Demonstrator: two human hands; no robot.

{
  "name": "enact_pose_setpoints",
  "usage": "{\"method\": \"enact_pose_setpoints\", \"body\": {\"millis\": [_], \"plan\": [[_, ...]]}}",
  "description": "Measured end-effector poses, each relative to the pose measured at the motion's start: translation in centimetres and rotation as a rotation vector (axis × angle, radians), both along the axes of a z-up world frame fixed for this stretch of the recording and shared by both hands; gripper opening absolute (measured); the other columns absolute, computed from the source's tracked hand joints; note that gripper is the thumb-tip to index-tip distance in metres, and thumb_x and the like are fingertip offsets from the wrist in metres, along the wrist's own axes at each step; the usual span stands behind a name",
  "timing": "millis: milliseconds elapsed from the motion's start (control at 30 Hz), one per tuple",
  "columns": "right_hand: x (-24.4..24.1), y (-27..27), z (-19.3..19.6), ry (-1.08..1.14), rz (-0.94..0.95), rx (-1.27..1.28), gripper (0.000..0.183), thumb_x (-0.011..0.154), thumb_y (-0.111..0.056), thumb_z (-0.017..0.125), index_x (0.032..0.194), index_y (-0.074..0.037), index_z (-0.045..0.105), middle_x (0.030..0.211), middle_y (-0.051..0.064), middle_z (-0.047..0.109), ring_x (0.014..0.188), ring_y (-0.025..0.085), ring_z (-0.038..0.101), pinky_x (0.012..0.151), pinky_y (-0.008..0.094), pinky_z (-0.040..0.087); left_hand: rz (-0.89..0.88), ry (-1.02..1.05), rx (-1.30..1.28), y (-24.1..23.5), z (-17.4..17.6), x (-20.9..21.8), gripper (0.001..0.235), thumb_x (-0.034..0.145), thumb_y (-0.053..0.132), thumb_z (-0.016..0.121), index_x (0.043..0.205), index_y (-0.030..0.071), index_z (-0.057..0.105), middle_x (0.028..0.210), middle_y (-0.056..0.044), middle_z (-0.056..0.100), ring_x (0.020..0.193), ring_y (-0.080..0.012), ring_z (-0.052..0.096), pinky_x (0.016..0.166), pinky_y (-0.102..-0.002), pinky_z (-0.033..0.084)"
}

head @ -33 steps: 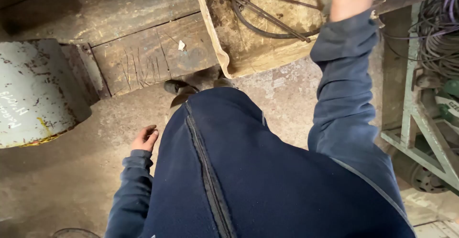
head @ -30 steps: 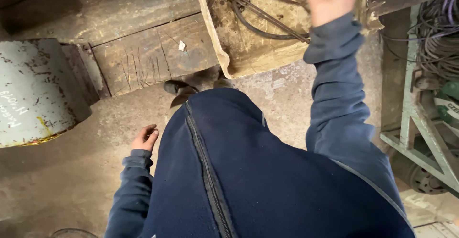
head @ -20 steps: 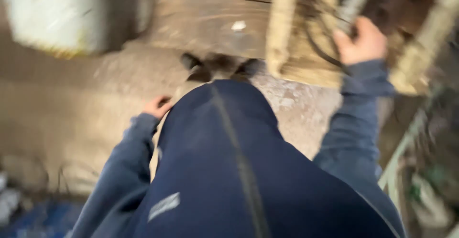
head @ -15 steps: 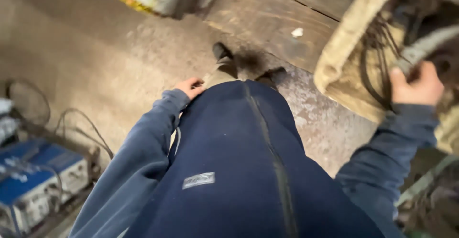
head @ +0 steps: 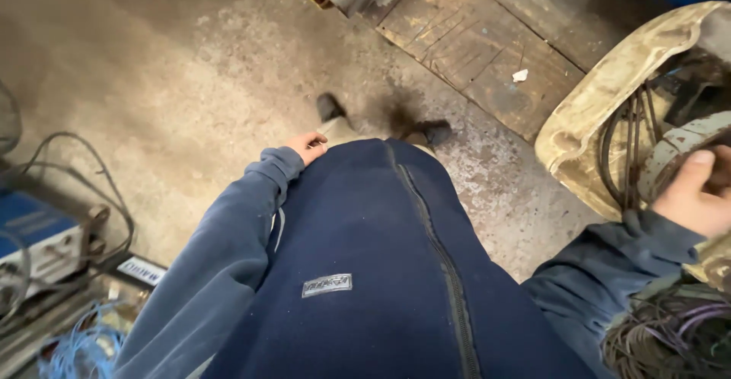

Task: Using a hammer to separate motor rotor from housing and inspecting internal mechanical components.

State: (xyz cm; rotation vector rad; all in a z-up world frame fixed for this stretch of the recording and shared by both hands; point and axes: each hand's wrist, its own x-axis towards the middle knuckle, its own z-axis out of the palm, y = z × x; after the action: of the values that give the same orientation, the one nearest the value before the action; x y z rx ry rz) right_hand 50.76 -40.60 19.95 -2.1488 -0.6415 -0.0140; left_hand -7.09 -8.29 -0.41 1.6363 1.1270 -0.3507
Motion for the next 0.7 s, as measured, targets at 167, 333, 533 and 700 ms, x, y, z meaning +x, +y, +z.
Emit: {"method": "enact_pose_setpoints", "body": {"millis": [167,333,533,700], "plan": [[-5.6,3.7,1.4,-0.079,0.135,0.065,0.016,0.109,-0.002,0.065,0.122,0.007,0.067,0.103,0.008,0.065,0.089,0.015,0.059,0.083,0.029,0.051,-0.047,-0.025,0.035,3.7,-1.5,-0.9,0.047,0.091,0.040,0.068,0.129,0.012,0.068,0.110,-0.013,0.076,0.101,-0.0249,0.072,0.092,-0.036,0.056],[-16.4,13.8,4.9,0.128,0.133,0.059,0.018,0.106,-0.008,0.070,0.122,0.001,0.070,0.104,0.005,0.073,0.094,0.012,0.071,0.087,0.027,0.058,-0.024,-0.139,0.016,7.4,-6.8,-7.3,0.046,0.090,0.039,0.069,0.127,0.012,0.068,0.109,-0.012,0.077,0.101,-0.0240,0.074,0.091,-0.037,0.057],[-27.7,25.3,5.2,-0.008,0.415,-0.019,0.016,0.108,-0.010,0.077,0.114,0.003,0.071,0.104,0.010,0.073,0.094,0.017,0.071,0.089,0.032,0.058,0.063,-0.084,0.446,21.0,-14.9,-17.9,0.028,0.096,0.029,0.062,0.110,0.004,0.060,0.093,-0.012,0.061,0.086,-0.0257,0.057,0.072,-0.037,0.045],[-36.0,35.2,8.3,-0.116,0.804,-0.242,0.024,0.096,-0.015,0.078,0.114,0.000,0.072,0.105,0.016,0.071,0.096,0.031,0.071,0.087,0.037,0.056,1.050,-1.148,0.045,43.7,-5.2,-18.2,0.035,0.107,0.027,0.072,0.136,0.013,0.058,0.069,0.004,0.045,0.054,-0.0076,0.038,0.047,-0.027,0.028]]}}
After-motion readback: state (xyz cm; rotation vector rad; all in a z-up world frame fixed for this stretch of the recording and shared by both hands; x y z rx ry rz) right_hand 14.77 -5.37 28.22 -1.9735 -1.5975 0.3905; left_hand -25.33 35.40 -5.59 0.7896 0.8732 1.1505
